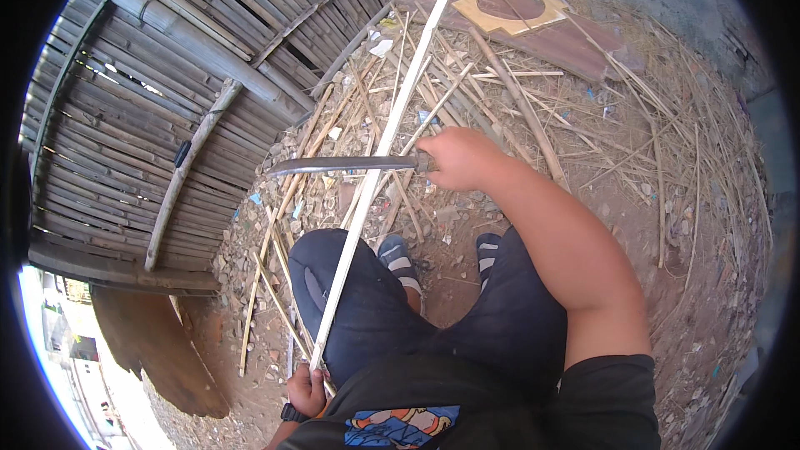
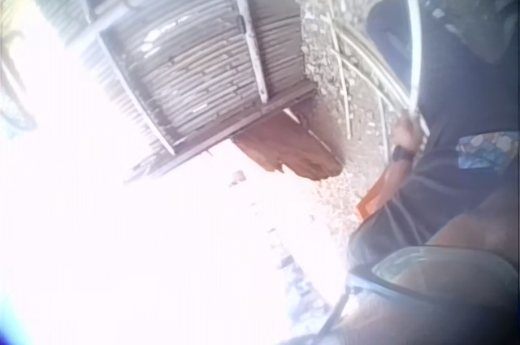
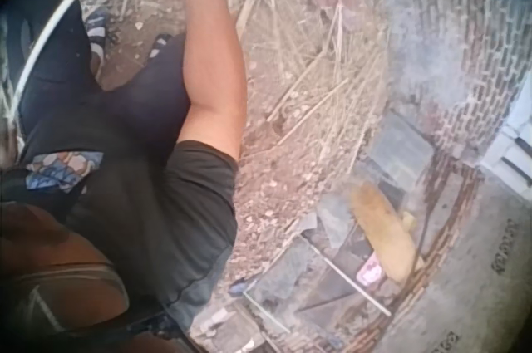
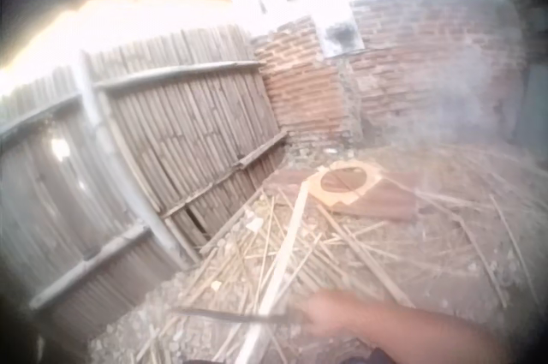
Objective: The person sits on the ground and uses a machete to shave and split a long piece of bamboo. They repeatedly strike the bamboo to remove the outer layer and then split the piece into thinner strips.
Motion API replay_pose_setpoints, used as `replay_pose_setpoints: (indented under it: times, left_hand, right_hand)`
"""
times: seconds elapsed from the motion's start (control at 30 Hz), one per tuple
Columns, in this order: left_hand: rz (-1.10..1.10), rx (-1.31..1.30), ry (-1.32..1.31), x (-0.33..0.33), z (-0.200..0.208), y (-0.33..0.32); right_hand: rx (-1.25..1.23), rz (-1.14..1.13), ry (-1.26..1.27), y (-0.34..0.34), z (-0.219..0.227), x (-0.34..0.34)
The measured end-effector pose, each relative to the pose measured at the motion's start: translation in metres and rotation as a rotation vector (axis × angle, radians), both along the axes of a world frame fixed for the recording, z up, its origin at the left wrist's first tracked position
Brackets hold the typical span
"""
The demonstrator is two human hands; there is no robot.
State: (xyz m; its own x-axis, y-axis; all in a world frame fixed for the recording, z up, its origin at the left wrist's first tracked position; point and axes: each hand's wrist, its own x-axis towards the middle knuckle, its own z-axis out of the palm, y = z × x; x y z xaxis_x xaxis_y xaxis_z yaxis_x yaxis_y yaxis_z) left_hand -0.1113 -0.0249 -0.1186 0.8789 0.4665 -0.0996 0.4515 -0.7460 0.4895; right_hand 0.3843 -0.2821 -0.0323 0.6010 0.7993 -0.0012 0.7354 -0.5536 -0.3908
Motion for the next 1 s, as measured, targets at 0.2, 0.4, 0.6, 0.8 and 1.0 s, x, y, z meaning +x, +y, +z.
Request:
replay_pose_setpoints:
  times: [0.2,0.4,0.6,0.8,1.0]
  left_hand:
    - [0.024,-0.082,-0.101,0.002,-0.007,-0.001]
    - [-0.036,0.124,-0.052,0.004,0.006,0.011]
    - [0.017,0.054,-0.002,0.001,0.003,0.006]
    - [-0.032,-0.062,-0.062,0.001,0.003,0.010]
    - [-0.017,0.054,-0.034,0.000,0.008,0.015]
  right_hand:
    - [-0.054,-0.045,-0.054,0.001,-0.009,0.016]
    - [0.091,-0.490,0.010,-0.043,-0.053,0.068]
    - [0.130,-0.128,-0.092,-0.021,-0.007,0.029]
    - [0.055,0.141,-0.251,-0.008,-0.011,0.019]
    - [0.184,-0.603,-0.103,-0.066,-0.059,0.086]
